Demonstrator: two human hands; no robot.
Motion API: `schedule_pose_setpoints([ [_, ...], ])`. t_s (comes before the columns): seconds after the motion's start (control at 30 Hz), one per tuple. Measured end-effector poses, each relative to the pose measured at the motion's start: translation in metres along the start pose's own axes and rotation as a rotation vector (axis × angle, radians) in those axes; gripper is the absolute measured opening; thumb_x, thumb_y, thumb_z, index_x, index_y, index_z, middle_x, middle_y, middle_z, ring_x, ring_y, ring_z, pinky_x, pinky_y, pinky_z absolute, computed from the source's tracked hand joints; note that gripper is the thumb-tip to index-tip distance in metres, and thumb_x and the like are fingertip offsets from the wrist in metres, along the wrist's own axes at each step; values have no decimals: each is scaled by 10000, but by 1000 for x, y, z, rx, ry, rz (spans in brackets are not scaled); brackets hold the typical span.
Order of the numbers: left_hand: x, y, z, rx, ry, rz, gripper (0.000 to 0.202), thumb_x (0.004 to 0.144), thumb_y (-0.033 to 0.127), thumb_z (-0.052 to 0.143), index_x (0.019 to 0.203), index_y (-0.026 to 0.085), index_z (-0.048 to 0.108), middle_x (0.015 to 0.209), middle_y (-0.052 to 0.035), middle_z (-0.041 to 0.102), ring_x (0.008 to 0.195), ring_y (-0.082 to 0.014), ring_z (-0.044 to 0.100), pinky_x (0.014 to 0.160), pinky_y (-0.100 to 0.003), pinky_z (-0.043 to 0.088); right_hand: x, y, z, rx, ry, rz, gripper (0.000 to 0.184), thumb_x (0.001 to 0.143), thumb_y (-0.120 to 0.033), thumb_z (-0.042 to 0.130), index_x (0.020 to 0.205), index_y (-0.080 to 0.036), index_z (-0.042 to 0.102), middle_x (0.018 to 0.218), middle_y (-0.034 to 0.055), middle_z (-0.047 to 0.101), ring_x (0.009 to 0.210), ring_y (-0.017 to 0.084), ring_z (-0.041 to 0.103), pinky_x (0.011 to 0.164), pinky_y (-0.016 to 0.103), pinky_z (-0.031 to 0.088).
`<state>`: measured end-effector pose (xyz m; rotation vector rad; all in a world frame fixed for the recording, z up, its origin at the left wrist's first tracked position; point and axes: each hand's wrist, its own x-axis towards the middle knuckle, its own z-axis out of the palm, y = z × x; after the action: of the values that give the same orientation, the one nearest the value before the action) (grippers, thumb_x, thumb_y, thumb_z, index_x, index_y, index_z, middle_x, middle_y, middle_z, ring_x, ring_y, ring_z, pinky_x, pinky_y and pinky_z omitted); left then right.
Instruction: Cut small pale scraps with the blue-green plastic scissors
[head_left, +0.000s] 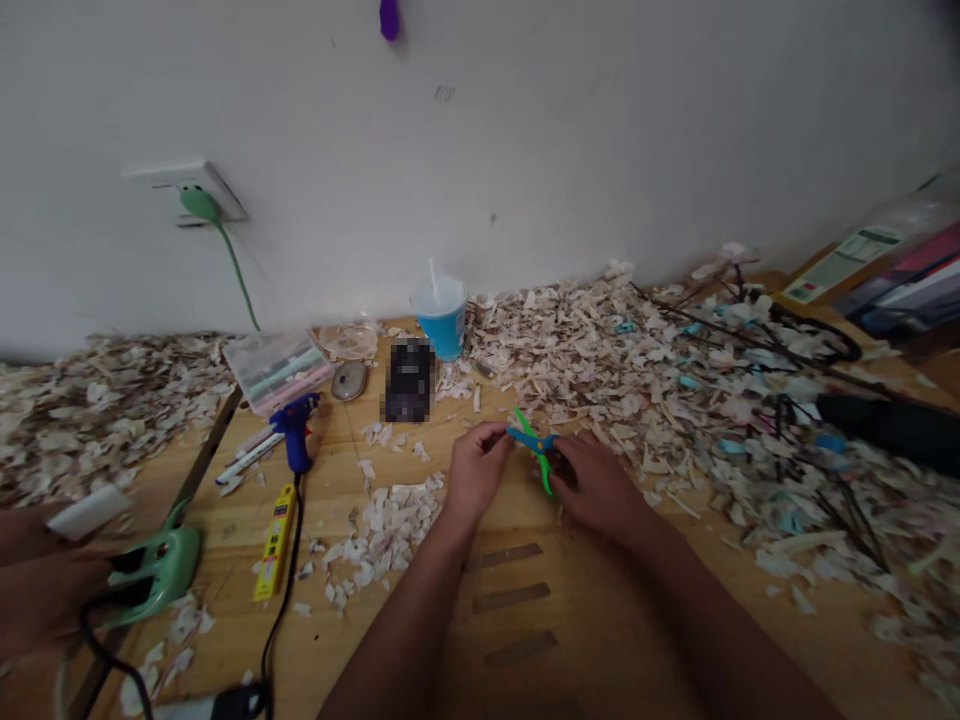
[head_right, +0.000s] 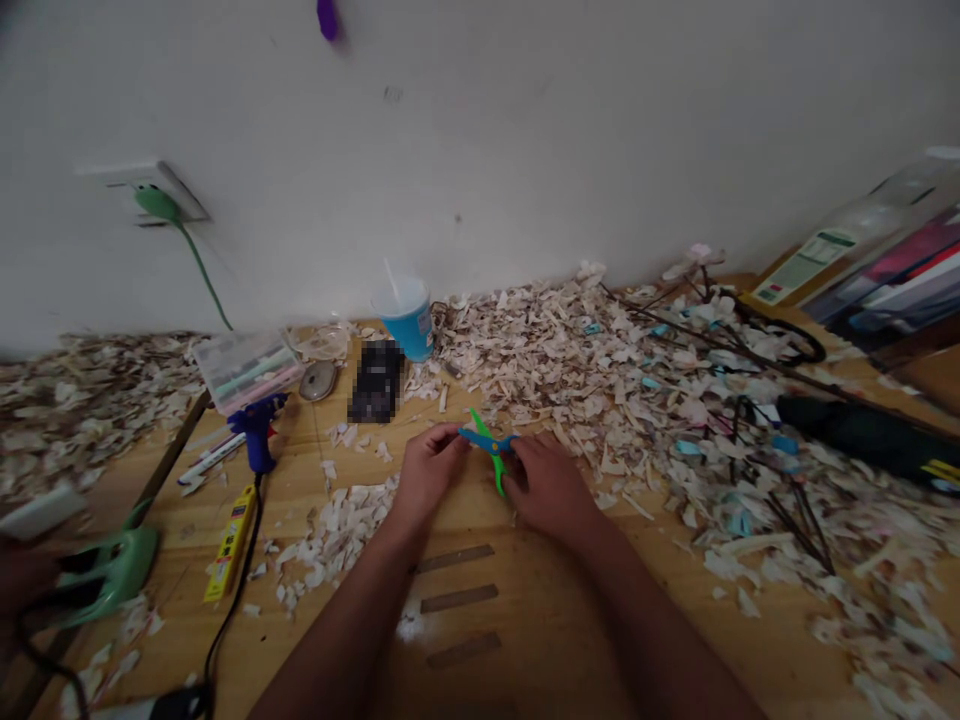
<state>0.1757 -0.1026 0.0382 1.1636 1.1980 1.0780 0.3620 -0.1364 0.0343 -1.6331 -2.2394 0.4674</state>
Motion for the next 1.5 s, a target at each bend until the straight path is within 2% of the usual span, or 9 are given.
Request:
schedule_pose_setpoints([
  [0.27, -3, 1, -1, 152, 28, 10, 192, 716, 192, 611, 841, 172, 756, 762, -25, 729, 689, -161, 621, 680, -263, 457, -2, -1, -2, -20, -21, -39, 83, 803, -252, 572, 829, -209, 506, 849, 56, 604, 851, 233, 475, 739, 335, 334],
  [0.47, -2, 5, -4, 209, -20, 24, 160, 757, 230, 592, 744, 170, 740, 687, -6, 681, 631, -135, 562, 619, -242, 398, -3, -1, -1, -4, -26, -58, 89, 859, -262, 529, 791, -209, 503, 809, 56, 608, 822, 225, 484, 715, 332, 329],
  [0.67, 2, 0, -4, 60, -31, -57, 160, 736, 312, 667, 738, 164, 727, 632, 10, 638, 570, -105, 516, 570, -225, 363, -2, 2, 5, -28, -28, -43, 79, 868, -234, 524, 802, -195, 545, 812, 68, 632, 828, 234, 505, 735, 339, 348],
  [0.9, 6, -2, 0, -185, 49, -107, 247, 643, 344, 792, 780, 162, 696, 663, 5, 652, 583, -99, 551, 608, -225, 427, 1, 5, 3, -6, 16, 65, 140, 892, -234, 468, 864, -190, 598, 816, 73, 616, 827, 223, 528, 719, 316, 371],
  [1.0, 6, -3, 0, -225, 51, -116, 245, 640, 339, 802, 761, 157, 690, 674, 0, 657, 590, -96, 564, 624, -225, 440, 1, 6, 1, -8, 23, 36, 98, 844, -233, 520, 892, -187, 591, 856, 78, 625, 865, 235, 515, 746, 326, 372],
  [1.1, 5, -2, 0, -282, 11, -130, 285, 641, 306, 797, 875, 165, 717, 757, -10, 694, 630, -101, 586, 665, -232, 460, 1, 6, 0, -33, 21, 4, 107, 832, -270, 541, 895, -190, 573, 867, 81, 631, 861, 241, 500, 757, 343, 367],
  [1.17, 4, -2, 0, -283, -3, -138, 282, 648, 283, 780, 898, 165, 727, 781, -15, 708, 655, -103, 594, 683, -230, 462, 0, 4, -1, -37, 20, -7, 109, 829, -278, 544, 897, -194, 560, 880, 82, 631, 860, 242, 496, 761, 348, 365],
  [1.3, 4, -2, 0, -258, 0, -144, 203, 642, 282, 761, 798, 160, 710, 744, -6, 695, 671, -110, 598, 688, -231, 461, -1, 0, -3, -18, 3, -34, 70, 810, -260, 556, 850, -209, 528, 865, 70, 622, 861, 239, 491, 756, 345, 357],
  [1.5, 6, -2, 1, -213, 0, -136, 220, 596, 261, 755, 771, 156, 672, 702, 9, 675, 633, -109, 589, 663, -235, 462, -1, -2, -1, 24, -8, -51, 63, 797, -238, 561, 782, -218, 502, 809, 52, 615, 815, 224, 486, 723, 335, 341],
])
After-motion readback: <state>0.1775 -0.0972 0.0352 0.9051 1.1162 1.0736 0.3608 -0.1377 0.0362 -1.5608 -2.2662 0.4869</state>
